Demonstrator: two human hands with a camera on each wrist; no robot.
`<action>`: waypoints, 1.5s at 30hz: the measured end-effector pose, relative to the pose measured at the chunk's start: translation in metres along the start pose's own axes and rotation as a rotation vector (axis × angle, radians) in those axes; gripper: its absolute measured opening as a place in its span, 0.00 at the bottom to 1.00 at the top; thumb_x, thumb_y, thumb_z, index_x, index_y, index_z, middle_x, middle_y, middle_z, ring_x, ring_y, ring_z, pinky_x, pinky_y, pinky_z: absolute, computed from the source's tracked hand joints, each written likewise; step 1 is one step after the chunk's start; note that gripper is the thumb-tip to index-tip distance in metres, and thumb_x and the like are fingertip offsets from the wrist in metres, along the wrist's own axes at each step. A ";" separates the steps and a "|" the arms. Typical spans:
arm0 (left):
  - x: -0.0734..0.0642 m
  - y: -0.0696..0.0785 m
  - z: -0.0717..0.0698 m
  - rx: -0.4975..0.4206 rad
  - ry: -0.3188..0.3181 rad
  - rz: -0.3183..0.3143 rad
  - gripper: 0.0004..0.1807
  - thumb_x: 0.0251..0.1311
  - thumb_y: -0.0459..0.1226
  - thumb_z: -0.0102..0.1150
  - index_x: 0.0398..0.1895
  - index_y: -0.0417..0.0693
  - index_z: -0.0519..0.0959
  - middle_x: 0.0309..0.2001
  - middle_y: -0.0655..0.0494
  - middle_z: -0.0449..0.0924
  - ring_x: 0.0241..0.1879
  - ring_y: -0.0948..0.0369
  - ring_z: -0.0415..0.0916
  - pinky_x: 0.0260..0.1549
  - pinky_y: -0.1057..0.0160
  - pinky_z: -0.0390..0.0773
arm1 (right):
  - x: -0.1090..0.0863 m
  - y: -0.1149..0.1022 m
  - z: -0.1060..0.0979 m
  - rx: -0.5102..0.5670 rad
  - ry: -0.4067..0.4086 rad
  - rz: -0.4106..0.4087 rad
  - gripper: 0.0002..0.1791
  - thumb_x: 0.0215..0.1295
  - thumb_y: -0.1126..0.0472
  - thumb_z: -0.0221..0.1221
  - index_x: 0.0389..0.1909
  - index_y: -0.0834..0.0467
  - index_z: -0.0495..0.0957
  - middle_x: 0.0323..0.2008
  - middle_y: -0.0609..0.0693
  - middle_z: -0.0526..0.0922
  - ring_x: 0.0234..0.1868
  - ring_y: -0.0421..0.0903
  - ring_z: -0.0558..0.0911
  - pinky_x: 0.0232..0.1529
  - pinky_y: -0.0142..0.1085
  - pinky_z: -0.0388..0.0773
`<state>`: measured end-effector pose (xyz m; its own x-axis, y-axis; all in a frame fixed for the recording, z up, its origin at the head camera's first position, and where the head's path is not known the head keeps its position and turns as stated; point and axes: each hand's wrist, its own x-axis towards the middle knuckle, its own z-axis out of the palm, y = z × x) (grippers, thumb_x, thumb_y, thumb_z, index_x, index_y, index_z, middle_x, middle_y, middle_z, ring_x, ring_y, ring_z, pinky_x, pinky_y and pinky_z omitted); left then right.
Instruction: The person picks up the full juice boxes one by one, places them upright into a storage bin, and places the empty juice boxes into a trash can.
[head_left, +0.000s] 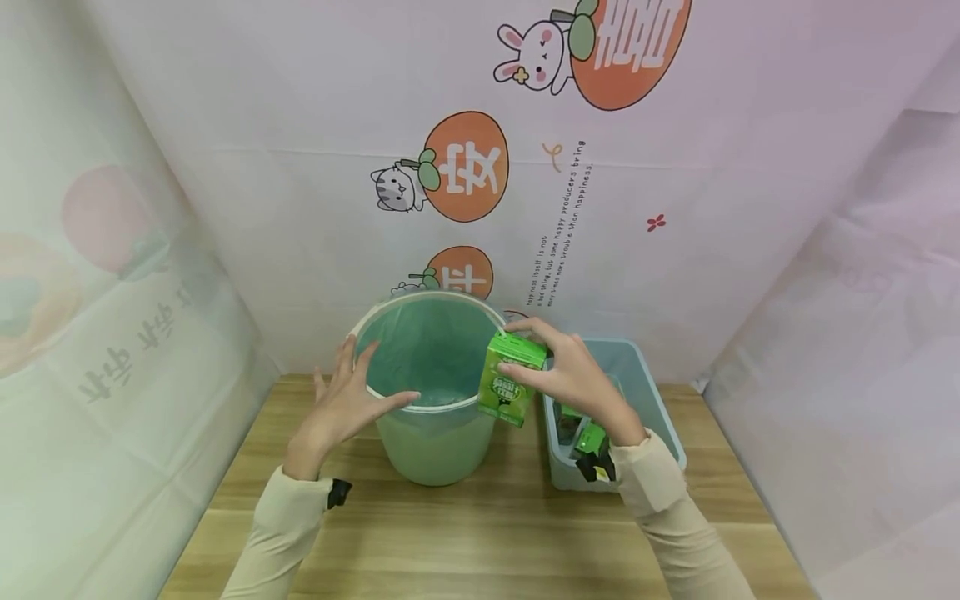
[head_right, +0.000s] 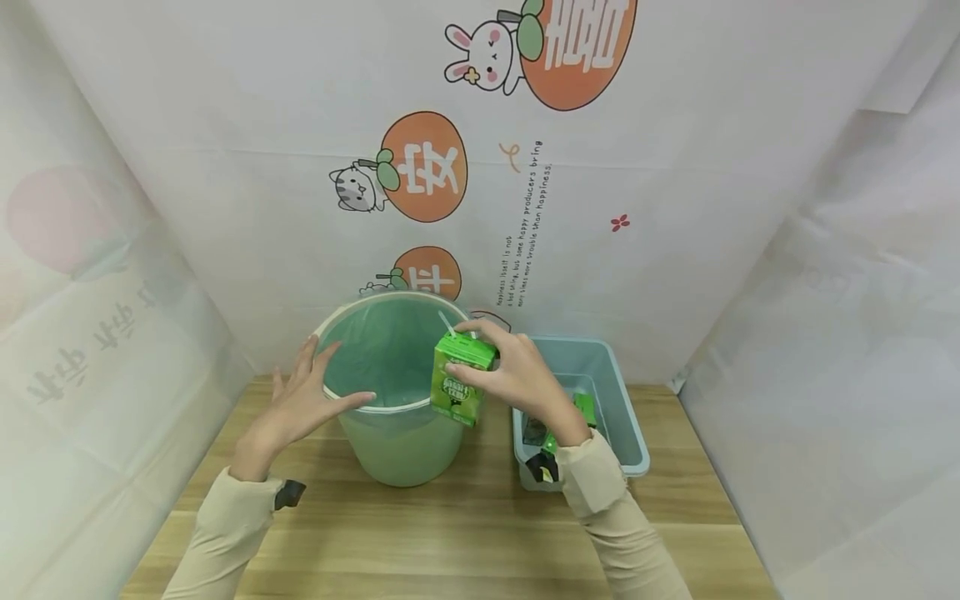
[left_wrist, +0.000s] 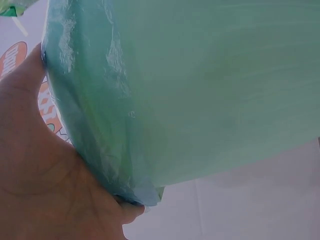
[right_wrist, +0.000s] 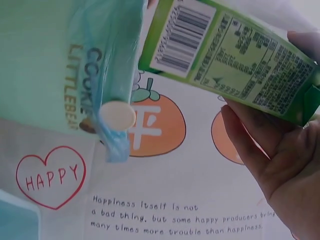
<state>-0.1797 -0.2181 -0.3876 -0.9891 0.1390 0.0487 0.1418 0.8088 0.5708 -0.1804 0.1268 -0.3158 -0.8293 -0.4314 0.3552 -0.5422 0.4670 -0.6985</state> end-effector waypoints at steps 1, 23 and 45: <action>0.000 0.001 0.000 0.001 -0.002 -0.002 0.67 0.57 0.73 0.65 0.87 0.45 0.45 0.85 0.40 0.23 0.83 0.40 0.22 0.69 0.21 0.23 | 0.003 -0.001 0.001 0.003 0.005 -0.005 0.28 0.68 0.55 0.72 0.67 0.54 0.78 0.31 0.48 0.85 0.26 0.46 0.78 0.25 0.38 0.78; 0.001 -0.001 0.001 -0.013 0.008 0.003 0.67 0.57 0.72 0.66 0.87 0.46 0.46 0.85 0.39 0.23 0.83 0.40 0.23 0.68 0.21 0.23 | 0.050 -0.002 0.023 0.034 0.031 0.001 0.31 0.67 0.50 0.72 0.69 0.53 0.80 0.28 0.49 0.83 0.26 0.49 0.78 0.28 0.39 0.76; 0.000 -0.001 0.001 -0.015 0.002 0.001 0.67 0.57 0.72 0.65 0.87 0.44 0.46 0.85 0.39 0.24 0.83 0.39 0.22 0.69 0.21 0.23 | 0.080 -0.005 0.051 0.053 -0.014 -0.002 0.33 0.69 0.48 0.71 0.72 0.54 0.78 0.35 0.49 0.86 0.30 0.45 0.80 0.35 0.41 0.77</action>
<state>-0.1797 -0.2183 -0.3884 -0.9891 0.1384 0.0512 0.1421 0.8002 0.5826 -0.2367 0.0505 -0.3160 -0.8260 -0.4431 0.3483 -0.5357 0.4250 -0.7297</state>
